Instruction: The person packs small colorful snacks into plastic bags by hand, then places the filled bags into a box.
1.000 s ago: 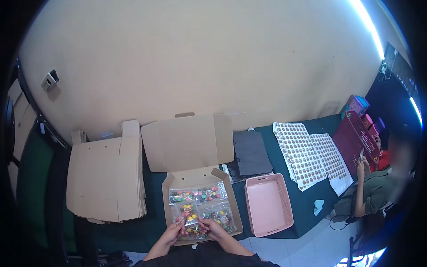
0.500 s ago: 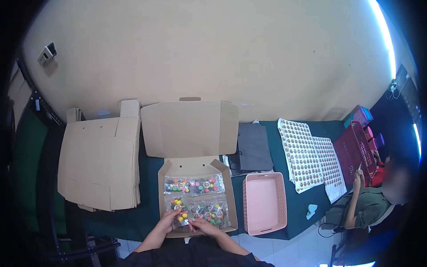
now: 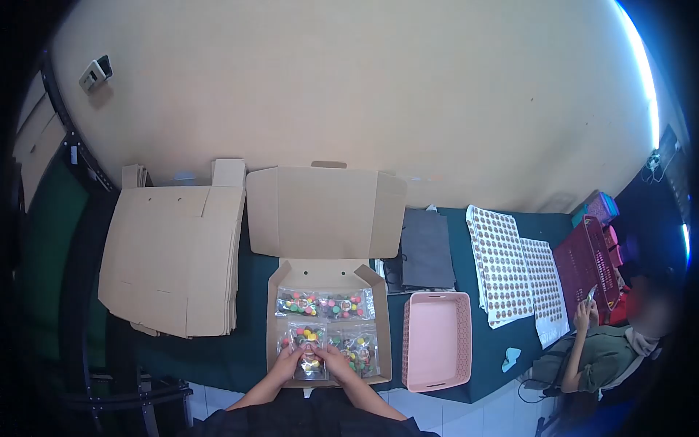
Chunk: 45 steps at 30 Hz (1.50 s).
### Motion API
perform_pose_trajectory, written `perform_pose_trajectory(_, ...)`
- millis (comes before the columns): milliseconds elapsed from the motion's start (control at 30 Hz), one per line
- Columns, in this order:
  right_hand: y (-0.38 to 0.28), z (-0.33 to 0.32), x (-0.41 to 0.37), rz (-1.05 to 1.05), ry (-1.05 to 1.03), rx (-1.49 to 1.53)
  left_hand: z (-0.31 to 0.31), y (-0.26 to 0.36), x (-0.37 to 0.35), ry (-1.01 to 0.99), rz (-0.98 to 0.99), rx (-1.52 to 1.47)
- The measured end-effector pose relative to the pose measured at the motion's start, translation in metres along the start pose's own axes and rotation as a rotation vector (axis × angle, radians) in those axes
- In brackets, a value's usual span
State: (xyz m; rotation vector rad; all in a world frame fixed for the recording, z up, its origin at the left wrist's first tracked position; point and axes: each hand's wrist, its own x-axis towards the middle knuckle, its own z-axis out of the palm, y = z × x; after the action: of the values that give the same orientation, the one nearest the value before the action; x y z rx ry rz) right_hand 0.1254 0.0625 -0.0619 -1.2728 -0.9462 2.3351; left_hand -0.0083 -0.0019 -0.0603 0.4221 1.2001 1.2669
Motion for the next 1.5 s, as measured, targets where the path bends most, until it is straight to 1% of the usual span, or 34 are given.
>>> perform_pose_trajectory(67, 0.004, -0.006, 0.002, 0.018, 0.026, 0.049, -0.003, -0.003, 0.001, 0.038, -0.027, 0.049)
perform_pose_trajectory(100, -0.008, 0.002, -0.006, 0.013, 0.028, 0.046, -0.002, -0.003, 0.001, 0.082, -0.055, 0.095)
perform_pose_trajectory(133, -0.019, 0.012, -0.016, 0.031, 0.077, 0.13, 0.0, -0.002, 0.001, 0.078, -0.05, 0.095)
perform_pose_trajectory(167, -0.028, 0.02, -0.022, 0.044, 0.124, 0.219, 0.0, 0.0, 0.001, 0.046, -0.067, 0.081)
perform_pose_trajectory(233, -0.02, 0.01, -0.013, -0.011, 0.109, 0.196, 0.007, 0.013, -0.001, -0.013, -0.078, 0.09)
perform_pose_trajectory(267, -0.018, 0.006, -0.011, -0.051, 0.095, 0.165, 0.018, 0.021, -0.009, -0.04, 0.019, 0.207)
perform_pose_trajectory(300, -0.031, 0.014, -0.017, -0.063, 0.142, 0.227, 0.024, 0.028, -0.011, -0.064, 0.117, 0.322)
perform_pose_trajectory(333, -0.033, 0.018, -0.02, -0.082, 0.145, 0.242, 0.018, 0.019, -0.008, -0.108, 0.059, 0.358)
perform_pose_trajectory(400, -0.039, 0.021, -0.022, -0.08, 0.221, 0.215, 0.015, 0.017, -0.007, -0.157, 0.012, 0.265)
perform_pose_trajectory(467, -0.018, 0.009, -0.011, -0.094, 0.196, 0.192, 0.011, 0.015, -0.009, -0.155, 0.03, 0.278)
perform_pose_trajectory(533, -0.018, 0.013, -0.017, -0.152, 0.193, -0.244, 0.01, 0.011, -0.016, -0.151, 0.044, 0.286)
perform_pose_trajectory(600, -0.016, 0.014, -0.022, -0.168, 0.204, -0.257, 0.013, 0.012, -0.025, -0.122, 0.196, 0.386)
perform_pose_trajectory(633, -0.011, 0.014, -0.018, -0.197, 0.194, -0.111, 0.013, 0.019, -0.03, -0.127, 0.077, 0.327)
perform_pose_trajectory(667, -0.008, 0.014, -0.013, -0.223, 0.181, 0.036, 0.006, 0.015, -0.026, -0.134, 0.08, 0.331)
perform_pose_trajectory(700, -0.009, 0.016, -0.006, -0.267, 0.249, 0.15, 0.006, 0.022, -0.027, -0.192, 0.086, 0.416)
perform_pose_trajectory(733, -0.012, 0.013, -0.002, -0.269, 0.249, 0.149, 0.008, 0.028, -0.029, -0.245, 0.091, 0.499)
perform_pose_trajectory(767, -0.016, 0.007, 0.002, -0.288, 0.179, 0.194, 0.01, 0.034, -0.034, -0.219, 0.002, 0.504)
perform_pose_trajectory(800, -0.024, 0.006, 0.004, -0.308, 0.107, 0.238, 0.011, 0.03, -0.032, -0.218, 0.007, 0.504)
perform_pose_trajectory(867, -0.042, 0.016, -0.007, -0.333, 0.11, 0.188, 0.009, 0.013, -0.019, -0.052, 0.381, 0.405)
perform_pose_trajectory(900, -0.05, 0.021, -0.013, -0.363, 0.082, -0.062, 0.002, 0.005, -0.01, 0.038, 0.456, 0.448)
perform_pose_trajectory(933, -0.051, 0.023, -0.017, -0.388, 0.054, -0.31, 0.006, 0.021, -0.015, 0.033, 0.455, 0.45)
perform_pose_trajectory(967, -0.035, 0.018, -0.006, -0.443, 0.021, -0.272, 0.009, 0.039, -0.018, 0.071, 0.318, 0.317)
perform_pose_trajectory(1000, -0.034, 0.018, -0.009, -0.443, 0.025, -0.264, 0.012, 0.053, -0.022, 0.11, 0.179, 0.186)
perform_pose_trajectory(1033, -0.036, 0.016, -0.011, -0.453, 0.012, -0.304, 0.01, 0.053, -0.021, 0.099, 0.243, 0.282)
perform_pose_trajectory(1133, -0.046, 0.006, -0.022, -0.482, -0.041, -0.338, 0.0, 0.042, -0.013, 0.048, 0.227, 0.33)
perform_pose_trajectory(1167, -0.047, -0.001, -0.023, -0.452, -0.017, -0.392, -0.004, 0.039, -0.013, 0.016, 0.144, 0.312)
perform_pose_trajectory(1200, -0.048, -0.006, -0.027, -0.418, 0.004, -0.445, -0.002, 0.043, -0.015, 0.026, 0.125, 0.315)
perform_pose_trajectory(1267, -0.06, -0.012, -0.038, -0.354, 0.002, -0.517, 0.004, 0.055, -0.019, -0.101, -0.012, 0.198)
perform_pose_trajectory(1300, -0.075, 0.002, -0.057, -0.32, 0.032, -0.446, 0.006, 0.059, -0.021, -0.091, -0.028, 0.196)
perform_pose_trajectory(1333, -0.064, -0.004, -0.052, -0.307, 0.027, -0.443, 0.009, 0.063, -0.021, -0.146, 0.002, 0.196)
perform_pose_trajectory(1367, -0.049, -0.015, -0.037, -0.338, 0.057, -0.314, 0.01, 0.064, -0.023, -0.2, 0.035, 0.196)
perform_pose_trajectory(1400, -0.045, -0.017, -0.032, -0.373, 0.088, -0.185, 0.01, 0.062, -0.022, -0.193, 0.03, 0.195)
perform_pose_trajectory(1467, -0.034, -0.018, -0.027, -0.413, 0.116, -0.192, 0.009, 0.056, -0.015, -0.051, 0.299, 0.206)
perform_pose_trajectory(1500, -0.039, -0.001, -0.037, -0.526, 0.137, -0.218, 0.006, 0.061, -0.016, -0.132, 0.234, 0.225)
